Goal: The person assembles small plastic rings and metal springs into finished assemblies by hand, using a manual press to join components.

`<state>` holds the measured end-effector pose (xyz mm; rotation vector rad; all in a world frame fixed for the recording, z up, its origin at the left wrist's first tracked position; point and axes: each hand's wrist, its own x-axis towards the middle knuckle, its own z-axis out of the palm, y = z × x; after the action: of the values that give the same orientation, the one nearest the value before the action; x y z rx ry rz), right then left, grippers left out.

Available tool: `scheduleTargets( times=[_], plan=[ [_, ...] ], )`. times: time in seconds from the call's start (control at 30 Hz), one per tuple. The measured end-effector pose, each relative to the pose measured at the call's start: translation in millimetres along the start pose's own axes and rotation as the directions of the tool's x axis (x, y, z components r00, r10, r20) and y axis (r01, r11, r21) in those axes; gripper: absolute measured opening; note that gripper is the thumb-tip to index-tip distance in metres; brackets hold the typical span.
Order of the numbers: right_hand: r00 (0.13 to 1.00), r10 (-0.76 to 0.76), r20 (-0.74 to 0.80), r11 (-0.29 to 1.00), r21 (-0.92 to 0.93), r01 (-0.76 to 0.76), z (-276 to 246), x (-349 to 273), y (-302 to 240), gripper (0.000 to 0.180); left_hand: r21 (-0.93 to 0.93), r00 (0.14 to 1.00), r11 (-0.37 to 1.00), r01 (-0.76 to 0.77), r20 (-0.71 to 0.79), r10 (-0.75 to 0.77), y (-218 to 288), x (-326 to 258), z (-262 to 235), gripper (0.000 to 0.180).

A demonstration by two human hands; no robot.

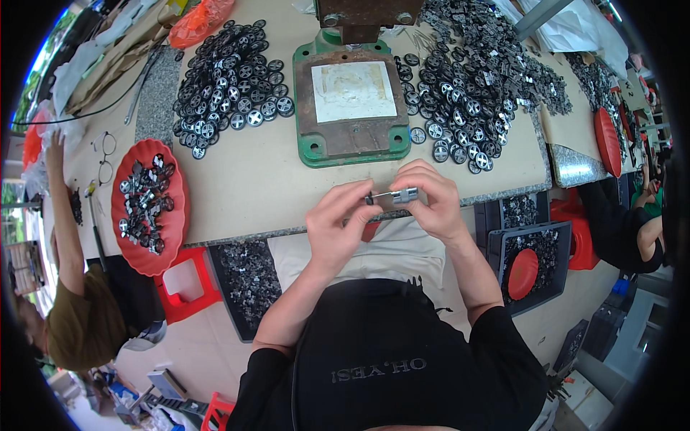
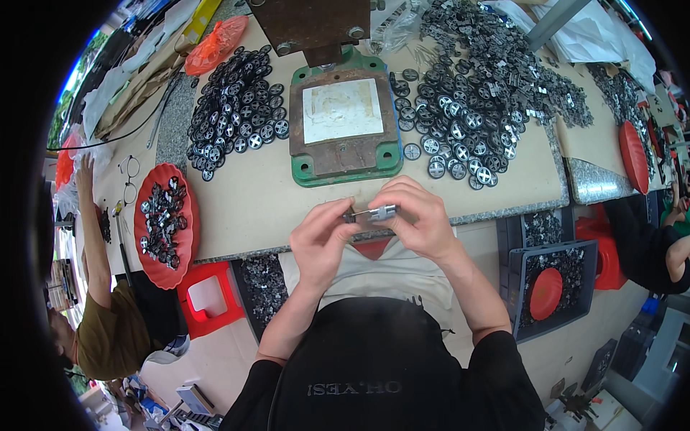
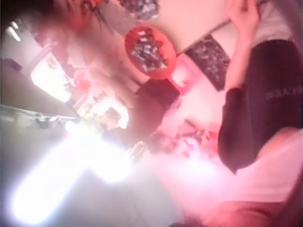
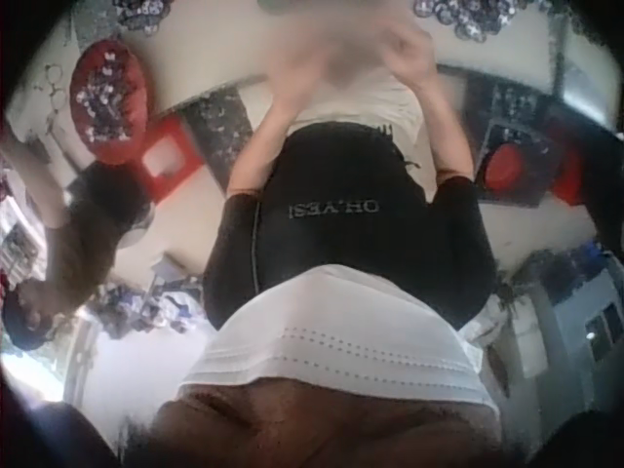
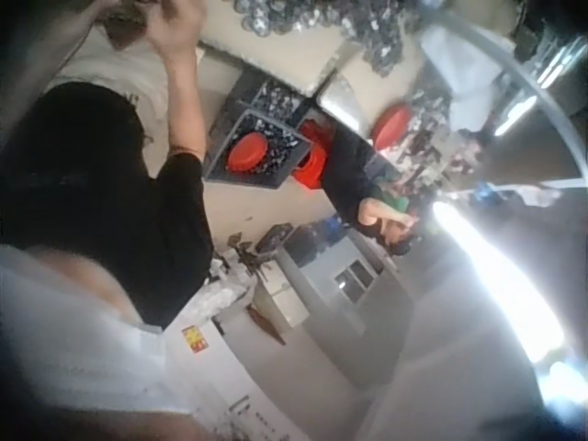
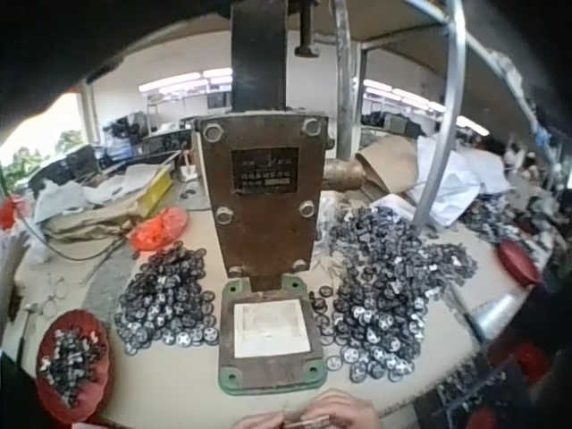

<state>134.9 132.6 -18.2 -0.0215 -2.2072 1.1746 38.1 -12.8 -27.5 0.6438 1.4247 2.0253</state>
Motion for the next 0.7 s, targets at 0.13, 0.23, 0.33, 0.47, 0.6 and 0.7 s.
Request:
scheduleTargets(
  times=[0.13, 0.23, 0.33, 0.47, 0.6, 0.7],
  plan=[
    [0.987, 0.162, 0.003, 0.959, 0.237, -0.158, 1.3, -2.4, 1.8, 0.016, 0.319, 0.968, 0.914, -0.252, 0.06, 0.245, -1.1, -4.3, 1.6, 0.033],
    [0.977, 0.211, 0.006, 0.937, 0.285, -0.204, 4.1, -9.5, 1.1, 0.016, 0.37, 0.973, 0.901, -0.228, 0.051, 0.225, 1.5, -4.8, 4.7, 0.034],
    [0.943, 0.329, 0.045, 0.828, 0.467, -0.311, 11.7, -17.2, 0.5, 0.016, 0.469, 0.912, 0.786, -0.403, 0.137, 0.386, -0.2, -3.5, 8.9, 0.032],
    [0.913, 0.404, 0.047, 0.774, 0.515, -0.369, 14.7, -15.2, -4.2, 0.016, 0.148, 0.996, 0.985, -0.091, 0.025, 0.088, -6.8, -5.1, 8.8, 0.028],
    [0.784, 0.6, 0.156, 0.501, 0.691, -0.521, 4.9, -5.3, -15.2, 0.017, -0.114, 0.998, 0.993, 0.035, 0.046, -0.03, -7.5, -1.6, 7.4, 0.028],
    [0.801, 0.587, 0.116, 0.57, 0.644, -0.511, 8.9, -9.8, -11.0, 0.016, -0.283, 0.983, 0.947, 0.151, 0.144, -0.113, -9.8, 1.6, 8.5, 0.03]
  ],
)
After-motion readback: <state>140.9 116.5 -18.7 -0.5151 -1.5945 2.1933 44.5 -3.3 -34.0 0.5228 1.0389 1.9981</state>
